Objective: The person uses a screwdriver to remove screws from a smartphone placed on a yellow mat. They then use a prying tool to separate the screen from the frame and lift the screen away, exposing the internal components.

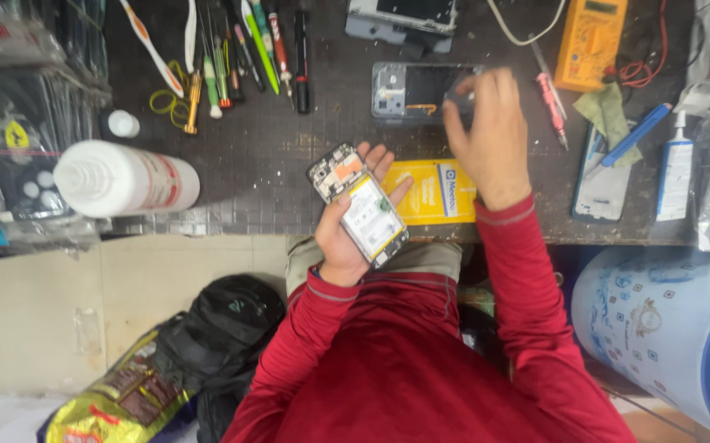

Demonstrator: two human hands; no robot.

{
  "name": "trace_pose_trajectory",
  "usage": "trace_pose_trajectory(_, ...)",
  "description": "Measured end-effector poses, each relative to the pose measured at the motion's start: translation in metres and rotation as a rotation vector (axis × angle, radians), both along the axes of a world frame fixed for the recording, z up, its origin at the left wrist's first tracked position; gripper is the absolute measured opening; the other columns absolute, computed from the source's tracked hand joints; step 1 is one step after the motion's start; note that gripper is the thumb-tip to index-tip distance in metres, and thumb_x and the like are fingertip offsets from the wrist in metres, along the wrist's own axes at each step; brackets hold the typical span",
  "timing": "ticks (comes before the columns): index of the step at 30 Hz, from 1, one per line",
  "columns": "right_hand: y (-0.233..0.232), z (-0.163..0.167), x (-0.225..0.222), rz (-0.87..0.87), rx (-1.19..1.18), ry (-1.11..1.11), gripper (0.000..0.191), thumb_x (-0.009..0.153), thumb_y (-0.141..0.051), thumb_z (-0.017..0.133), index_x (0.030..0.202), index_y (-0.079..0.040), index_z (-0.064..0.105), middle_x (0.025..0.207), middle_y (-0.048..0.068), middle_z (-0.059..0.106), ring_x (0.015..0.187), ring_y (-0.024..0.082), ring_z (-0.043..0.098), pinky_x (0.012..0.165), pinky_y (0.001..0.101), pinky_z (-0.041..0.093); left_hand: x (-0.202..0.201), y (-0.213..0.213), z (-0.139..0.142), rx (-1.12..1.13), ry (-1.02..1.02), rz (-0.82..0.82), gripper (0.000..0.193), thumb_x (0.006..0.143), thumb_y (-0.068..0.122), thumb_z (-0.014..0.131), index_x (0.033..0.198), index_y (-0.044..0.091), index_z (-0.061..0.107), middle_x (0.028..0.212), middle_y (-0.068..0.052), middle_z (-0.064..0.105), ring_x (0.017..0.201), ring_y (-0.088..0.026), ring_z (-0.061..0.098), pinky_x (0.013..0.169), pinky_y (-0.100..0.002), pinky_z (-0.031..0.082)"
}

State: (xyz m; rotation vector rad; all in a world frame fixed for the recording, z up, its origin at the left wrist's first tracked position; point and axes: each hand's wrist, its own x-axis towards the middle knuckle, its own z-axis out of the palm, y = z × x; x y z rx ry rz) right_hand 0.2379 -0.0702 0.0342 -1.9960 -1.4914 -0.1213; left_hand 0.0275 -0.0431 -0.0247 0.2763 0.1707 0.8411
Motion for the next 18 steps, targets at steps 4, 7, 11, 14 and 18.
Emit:
trace_pose_trajectory(4, -0.026, 0.007, -0.023, -0.041, 0.069, 0.155, 0.021, 0.097, -0.002, 0.071, 0.112, 0.001, 0.058, 0.112, 0.017, 0.056, 0.107, 0.034, 0.059, 0.091, 0.0438, 0.050, 0.001, -0.002, 0.008, -0.033, -0.002, 0.005, 0.081, 0.091, 0.036, 0.058, 0.160, 0.003, 0.031, 0.159, -0.017, 0.039, 0.153, -0.031, 0.033, 0.127, -0.063, 0.025)
trace_pose_trajectory(7, -0.044, 0.007, -0.052, -0.083, 0.155, 0.181, 0.020, 0.091, 0.001, 0.069, 0.107, 0.001, 0.057, 0.111, 0.017, 0.058, 0.108, 0.037, 0.057, 0.096, 0.0458, 0.047, 0.002, -0.003, 0.013, -0.073, -0.020, 0.008, 0.081, 0.092, 0.039, 0.057, 0.159, 0.002, 0.031, 0.157, -0.018, 0.040, 0.152, -0.032, 0.034, 0.126, -0.064, 0.025)
trace_pose_trajectory(11, -0.066, 0.009, -0.094, -0.119, 0.245, 0.252, 0.025, 0.085, 0.003, 0.071, 0.107, 0.000, 0.059, 0.113, 0.018, 0.058, 0.110, 0.035, 0.057, 0.098, 0.0438, 0.047, 0.001, -0.008, 0.014, -0.091, 0.005, -0.008, 0.082, 0.091, 0.041, 0.057, 0.158, 0.002, 0.031, 0.156, -0.018, 0.041, 0.151, -0.032, 0.034, 0.125, -0.063, 0.026)
trace_pose_trajectory(14, -0.091, 0.034, -0.097, -0.180, 0.311, 0.257, 0.027, 0.084, 0.004, 0.070, 0.107, -0.002, 0.058, 0.116, 0.015, 0.059, 0.110, 0.029, 0.058, 0.097, 0.0375, 0.047, 0.000, -0.011, 0.013, -0.075, -0.030, -0.029, 0.082, 0.091, 0.040, 0.058, 0.159, 0.002, 0.031, 0.155, -0.016, 0.042, 0.150, -0.032, 0.035, 0.126, -0.063, 0.026)
trace_pose_trajectory(18, -0.135, 0.097, -0.071, -0.157, 0.835, 0.063, 0.026, 0.084, 0.004, 0.071, 0.107, -0.002, 0.059, 0.115, 0.014, 0.059, 0.110, 0.029, 0.058, 0.096, 0.0373, 0.047, -0.002, -0.016, 0.012, -0.082, -0.052, -0.069, 0.084, 0.091, 0.040, 0.059, 0.160, 0.003, 0.030, 0.155, -0.016, 0.042, 0.149, -0.030, 0.036, 0.128, -0.062, 0.026)
